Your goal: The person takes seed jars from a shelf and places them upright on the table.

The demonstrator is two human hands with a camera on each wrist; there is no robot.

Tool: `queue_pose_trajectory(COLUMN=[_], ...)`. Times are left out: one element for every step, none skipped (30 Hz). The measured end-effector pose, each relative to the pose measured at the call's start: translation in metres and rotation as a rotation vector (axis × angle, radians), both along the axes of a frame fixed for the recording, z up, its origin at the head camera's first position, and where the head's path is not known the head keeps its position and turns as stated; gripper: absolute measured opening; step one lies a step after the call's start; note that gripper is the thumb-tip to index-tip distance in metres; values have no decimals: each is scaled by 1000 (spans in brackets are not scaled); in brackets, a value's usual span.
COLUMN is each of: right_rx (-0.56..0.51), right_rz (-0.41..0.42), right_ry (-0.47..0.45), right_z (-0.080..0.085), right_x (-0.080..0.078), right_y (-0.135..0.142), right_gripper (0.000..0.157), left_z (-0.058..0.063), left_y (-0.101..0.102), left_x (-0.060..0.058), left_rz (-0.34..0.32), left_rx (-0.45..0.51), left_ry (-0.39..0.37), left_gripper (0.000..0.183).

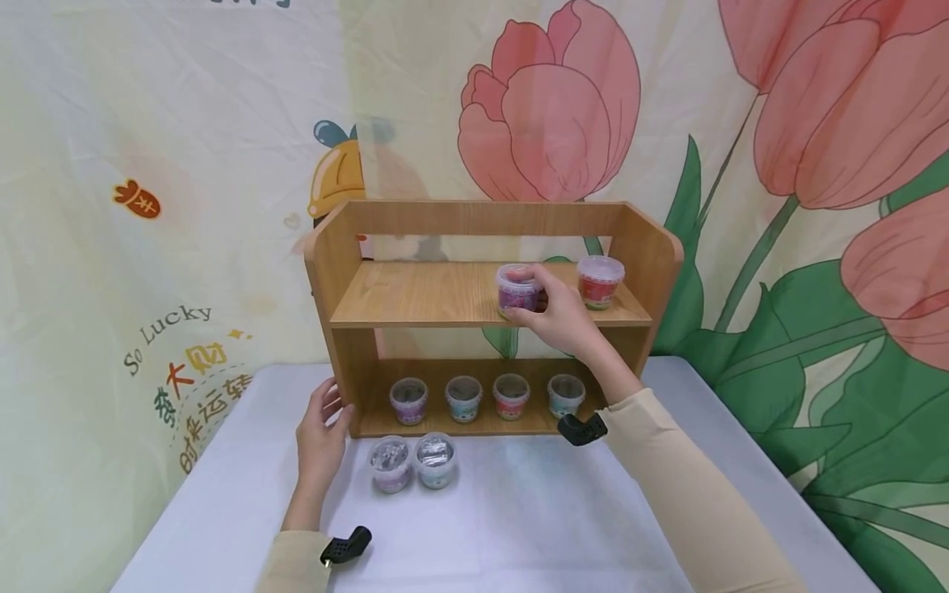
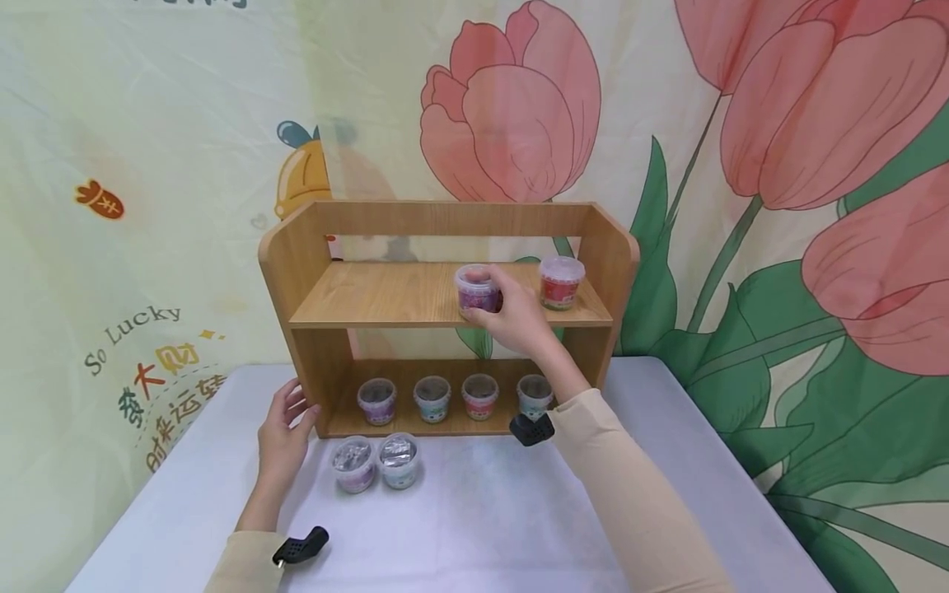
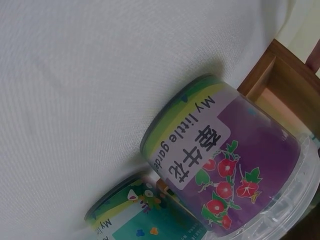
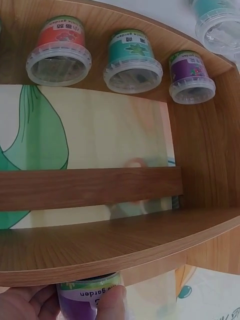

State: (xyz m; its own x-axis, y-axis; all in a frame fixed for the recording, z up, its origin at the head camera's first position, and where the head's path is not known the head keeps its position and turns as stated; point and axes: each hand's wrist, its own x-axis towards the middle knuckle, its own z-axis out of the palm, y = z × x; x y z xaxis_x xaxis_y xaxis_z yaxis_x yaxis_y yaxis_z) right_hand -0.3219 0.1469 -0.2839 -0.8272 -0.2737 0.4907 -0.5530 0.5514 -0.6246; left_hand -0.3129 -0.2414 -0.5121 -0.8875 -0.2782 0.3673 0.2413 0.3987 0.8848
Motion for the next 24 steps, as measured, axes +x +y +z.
queue_pose_trajectory(right_rx=[-1, -3, -2, -1, 0, 2, 3, 1, 1, 1, 0, -1, -1, -1, -1, 0, 0, 1, 2, 2, 2, 4, 5, 5], right_rz=[2, 4, 5, 5, 8, 11, 16, 21, 25, 29, 33, 35, 36, 38, 39, 38, 38, 39, 39, 41, 41, 42, 43, 43], right_ry=[0, -2, -2, -3, -4, -6, -8, -10, -12, -14, -15, -17, -17, -18, -21, -23, -26, -28, -31, -33, -34, -33, -31, -30], right_z=[0, 0, 0, 0, 0, 0, 0, 0, 1, 1, 1, 2, 2, 2, 2, 2, 2, 2, 2, 2, 2, 2, 2, 2], right_x=[0, 1, 2, 2, 3, 3, 4, 5, 5, 6, 8, 9, 10, 11, 12, 14, 15, 16, 17, 18, 19, 20, 21, 22], right_y=[0, 1, 1, 1, 1, 2, 2, 2, 2, 2, 2, 2, 2, 3, 4, 4, 5, 6, 6, 7, 7, 7, 7, 7], right_gripper=[52, 52, 52, 53, 53, 53, 54, 54, 54, 55, 55, 55, 55, 55, 55, 56, 55, 55, 55, 55, 55, 55, 55, 55], left_z=[0, 0, 0, 0, 0, 0, 1, 1, 1, 1, 1, 1, 1, 1, 1, 1, 1, 1, 0, 0, 0, -1, -1, -1], left_y=[0, 0, 0, 0, 0, 0, 0, 0, -1, -1, -1, -1, -1, -1, -1, -1, 0, 0, 0, 0, 0, 0, 0, 0], left_x=[0, 0, 0, 0, 1, 1, 1, 1, 1, 2, 2, 1, 1, 1, 1, 0, 0, -1, -1, -2, -2, -2, -2, -2], left_rz=[-1, -1, -1, 0, 2, 4, 7, 8, 10, 10, 10, 8, 7, 5, 2, 1, 1, 2, 2, 3, 3, 5, 4, 4], left_rx=[-1, -2, -3, -4, -6, -8, -9, -10, -9, -8, -7, -5, -3, -1, -2, -3, -3, -4, -5, -6, -7, -6, -7, -9], left_ry=[0, -1, -4, -5, -5, -3, -1, 1, 4, 6, 8, 9, 9, 9, 9, 8, 5, 3, 1, 1, 0, -1, -1, 0], left_gripper=[59, 59, 59, 59, 59, 59, 58, 58, 58, 58, 57, 57, 57, 57, 57, 57, 58, 58, 58, 58, 58, 58, 58, 59])
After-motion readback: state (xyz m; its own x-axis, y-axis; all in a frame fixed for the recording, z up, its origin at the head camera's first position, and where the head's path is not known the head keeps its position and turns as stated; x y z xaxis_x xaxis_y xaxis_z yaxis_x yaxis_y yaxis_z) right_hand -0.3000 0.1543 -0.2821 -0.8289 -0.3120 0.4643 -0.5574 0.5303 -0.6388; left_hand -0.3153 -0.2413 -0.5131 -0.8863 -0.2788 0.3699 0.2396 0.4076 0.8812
